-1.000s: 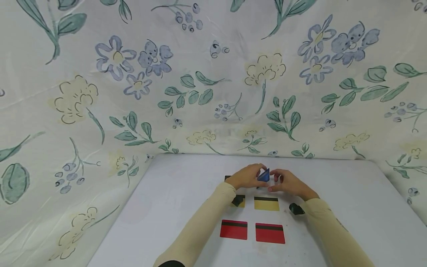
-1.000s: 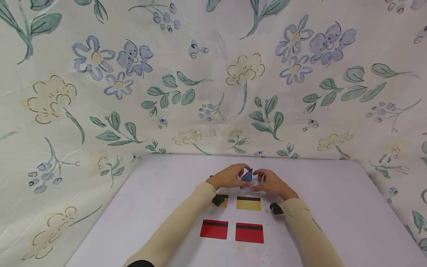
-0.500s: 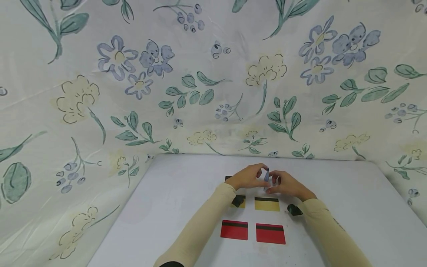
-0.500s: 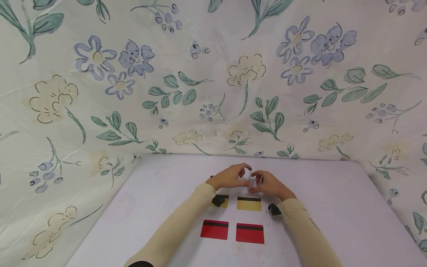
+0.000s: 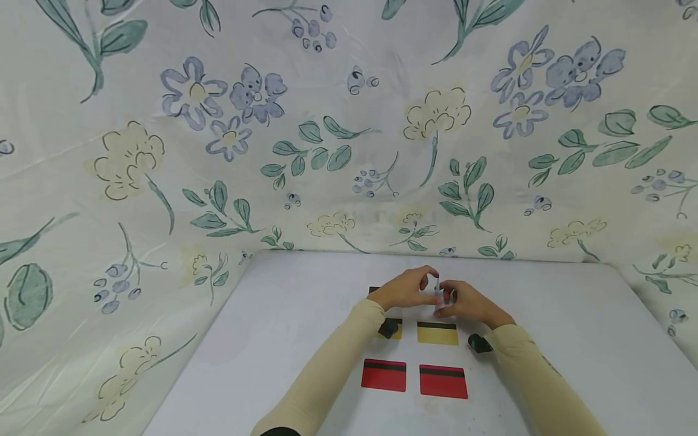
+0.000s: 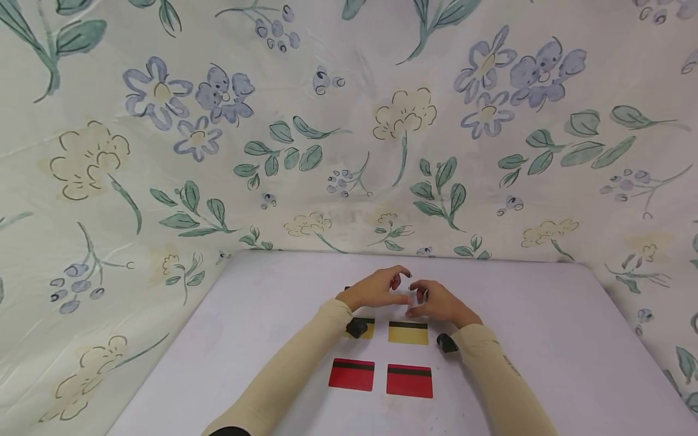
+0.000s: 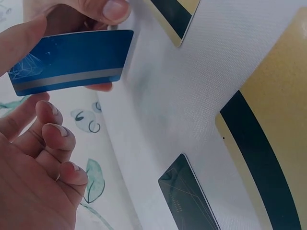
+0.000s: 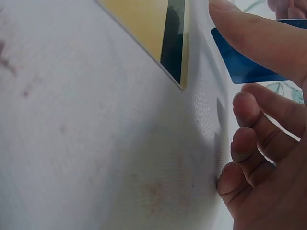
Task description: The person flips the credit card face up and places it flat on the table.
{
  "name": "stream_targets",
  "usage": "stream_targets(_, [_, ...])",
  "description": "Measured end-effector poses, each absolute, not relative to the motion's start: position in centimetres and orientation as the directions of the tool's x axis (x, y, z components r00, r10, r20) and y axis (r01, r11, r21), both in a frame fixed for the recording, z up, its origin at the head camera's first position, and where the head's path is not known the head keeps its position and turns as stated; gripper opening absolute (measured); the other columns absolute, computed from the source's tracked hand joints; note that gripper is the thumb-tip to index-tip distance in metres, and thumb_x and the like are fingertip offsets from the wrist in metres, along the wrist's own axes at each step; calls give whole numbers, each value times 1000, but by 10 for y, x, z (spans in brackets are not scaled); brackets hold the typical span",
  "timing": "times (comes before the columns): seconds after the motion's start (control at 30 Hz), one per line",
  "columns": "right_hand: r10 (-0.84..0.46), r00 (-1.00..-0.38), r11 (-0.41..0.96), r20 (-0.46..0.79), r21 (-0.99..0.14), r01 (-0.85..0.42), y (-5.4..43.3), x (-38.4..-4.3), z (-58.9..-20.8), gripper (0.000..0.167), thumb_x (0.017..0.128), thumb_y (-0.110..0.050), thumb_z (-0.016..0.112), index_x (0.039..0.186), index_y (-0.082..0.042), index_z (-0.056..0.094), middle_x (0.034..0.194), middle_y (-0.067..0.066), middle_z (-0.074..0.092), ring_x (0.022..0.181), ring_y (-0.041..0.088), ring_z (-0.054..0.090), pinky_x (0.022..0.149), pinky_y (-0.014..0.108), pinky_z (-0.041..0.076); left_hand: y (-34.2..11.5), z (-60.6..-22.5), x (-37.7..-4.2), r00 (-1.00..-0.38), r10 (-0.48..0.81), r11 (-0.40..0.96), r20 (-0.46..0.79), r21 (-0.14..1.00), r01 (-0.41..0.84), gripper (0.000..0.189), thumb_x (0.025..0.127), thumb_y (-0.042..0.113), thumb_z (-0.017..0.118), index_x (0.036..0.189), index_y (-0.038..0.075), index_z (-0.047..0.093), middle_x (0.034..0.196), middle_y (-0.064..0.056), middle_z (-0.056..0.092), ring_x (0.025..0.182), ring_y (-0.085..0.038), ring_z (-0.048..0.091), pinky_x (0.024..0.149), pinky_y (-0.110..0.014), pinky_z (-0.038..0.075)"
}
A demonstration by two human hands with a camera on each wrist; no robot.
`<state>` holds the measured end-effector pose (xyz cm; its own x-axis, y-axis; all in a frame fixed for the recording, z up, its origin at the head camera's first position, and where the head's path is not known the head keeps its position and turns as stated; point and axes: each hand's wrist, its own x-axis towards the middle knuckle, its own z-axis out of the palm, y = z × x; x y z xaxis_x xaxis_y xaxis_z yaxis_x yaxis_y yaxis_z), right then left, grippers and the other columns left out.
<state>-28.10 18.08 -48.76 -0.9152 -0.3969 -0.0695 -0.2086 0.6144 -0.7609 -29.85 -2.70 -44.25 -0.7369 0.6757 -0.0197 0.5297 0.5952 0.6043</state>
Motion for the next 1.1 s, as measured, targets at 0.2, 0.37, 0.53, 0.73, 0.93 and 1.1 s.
stream_targets(0.2, [-401,-914,620,-66,-754,-217,180,-282,-488,59,79,-20,90,124,3,60,94,7,57,87,20,52,74,32,45,-28,-444,-298,-730,684,580,-9,613,536,62,96,33,75,145,5,51,111,-20,63,83,-10,47,69,-20,38])
stream_targets(0.37, [-396,-916,622,-68,-754,-213,180,-282,-489,61,80,-21,89,127,4,60,94,7,58,88,20,52,75,31,45,-30,-445,-298,-734,679,581,-13,621,526,62,96,35,74,145,6,51,111,-19,62,84,-9,48,70,-20,39])
stream_targets(0.53, [-402,-913,618,-63,-755,-220,180,-281,-489,63,81,-22,88,131,4,60,95,7,58,88,20,52,74,29,45,-32,-444,-298,-739,674,585,-17,622,520,63,96,37,73,146,6,50,109,-16,61,84,-10,49,70,-20,40])
stream_targets(0.73, [-392,-918,633,-65,-743,-218,181,-281,-487,62,81,-22,88,131,2,61,96,8,59,89,20,51,74,29,45,-35,-445,-300,-748,664,599,-12,607,522,63,95,38,74,146,9,50,101,-3,57,82,-8,48,70,-19,40])
stream_targets(0.93, [-380,-922,647,-72,-734,-209,181,-280,-486,60,82,-21,87,131,2,61,97,9,58,89,21,51,75,29,44,-38,-444,-299,-757,653,608,-10,604,516,65,95,37,75,148,11,48,99,-1,56,81,-9,48,69,-20,40])
stream_targets(1.1, [-360,-930,653,-80,-733,-190,183,-281,-485,60,82,-21,87,131,1,61,97,8,57,89,21,51,76,31,43,-41,-445,-300,-764,646,610,-8,606,510,66,94,37,76,148,10,48,97,0,55,79,-8,47,69,-20,39])
